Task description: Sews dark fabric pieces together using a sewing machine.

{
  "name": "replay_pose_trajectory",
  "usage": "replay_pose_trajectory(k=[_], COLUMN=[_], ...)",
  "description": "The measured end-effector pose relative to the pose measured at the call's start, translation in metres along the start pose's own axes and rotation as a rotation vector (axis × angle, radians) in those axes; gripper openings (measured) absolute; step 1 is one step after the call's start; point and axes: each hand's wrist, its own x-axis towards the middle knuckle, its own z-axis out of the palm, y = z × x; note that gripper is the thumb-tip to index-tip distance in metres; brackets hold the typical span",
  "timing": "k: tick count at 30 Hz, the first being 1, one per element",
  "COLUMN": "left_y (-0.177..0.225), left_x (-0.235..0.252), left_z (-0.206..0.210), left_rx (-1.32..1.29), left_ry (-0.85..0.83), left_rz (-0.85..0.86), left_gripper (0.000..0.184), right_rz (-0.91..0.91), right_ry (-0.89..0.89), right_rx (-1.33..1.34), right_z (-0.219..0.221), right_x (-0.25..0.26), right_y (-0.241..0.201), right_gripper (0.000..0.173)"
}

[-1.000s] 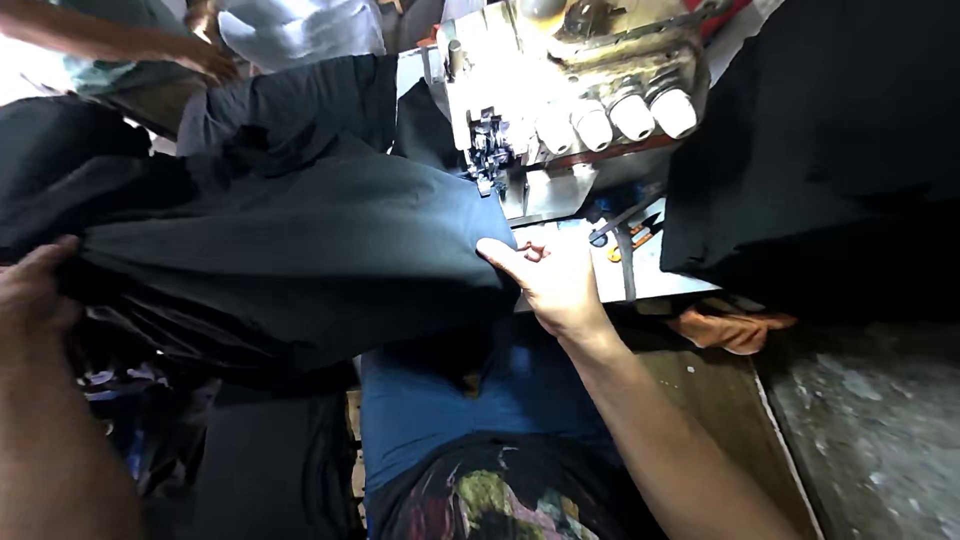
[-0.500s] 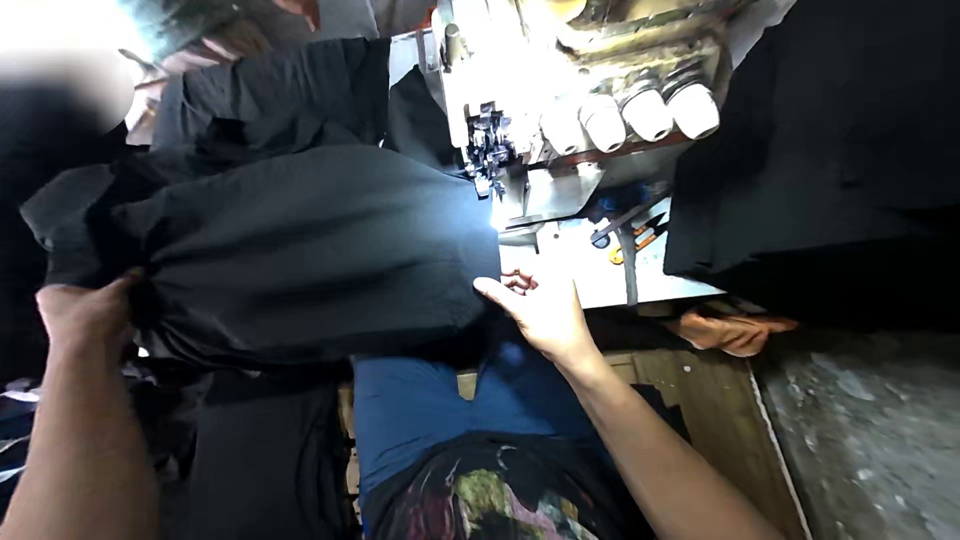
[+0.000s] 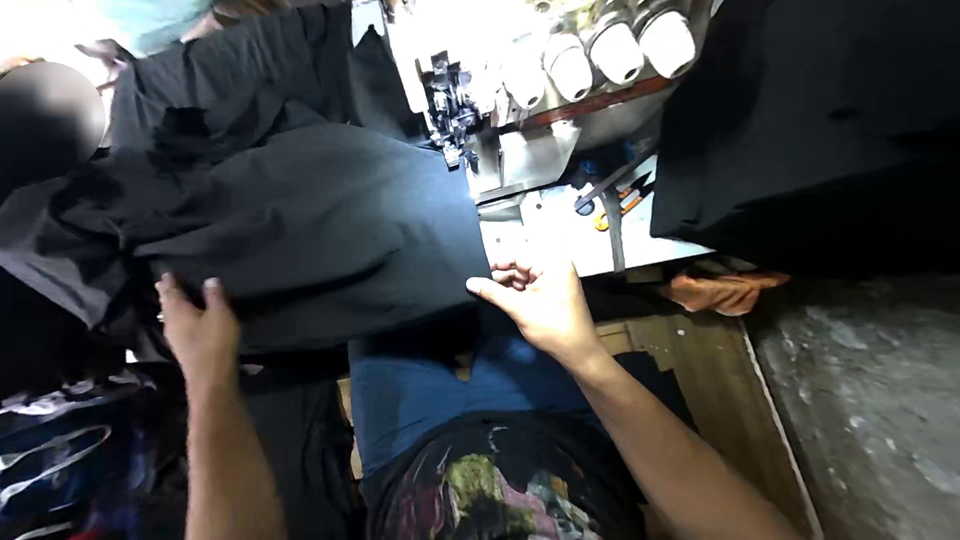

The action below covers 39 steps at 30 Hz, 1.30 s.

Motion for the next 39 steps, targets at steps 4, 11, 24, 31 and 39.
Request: replay_pose_trajectory(k=[4, 11, 24, 31, 39], left_y=[0.06, 0.159, 0.183, 0.2, 0.067], left_x=[-0.05, -0.095, -0.079, -0.016, 0.023], left_z=[0.019, 0.076, 0.108, 0.114, -0.023], left_rx=[-0.174, -0.304, -0.258, -0.264, -0.185], left_ry=[0.129, -0.11, -0.055, -0.114, 0.143], left_rz=[0.513, 0.884, 0.755, 0.825, 0.48], left_gripper=[0.05, 0.033, 0.028, 0.025, 0.05], right_rz=[0.001, -0.035, -0.007, -0.068, -0.043], right_ry=[-0.031, 0.026, 0.06, 0.093, 0.089], right_rx=[-0.027, -0.048, 0.045, 0.082, 0.103], right_z=[-0.005, 0.0, -0.002, 0.008, 0.018], right_x=[0.0, 0.0, 0.014, 0.051, 0.041], right_y=[-0.006, -0.01, -0.012, -0.018, -0.015], right_gripper=[0.02, 0.019, 0.041, 0.029, 0.047])
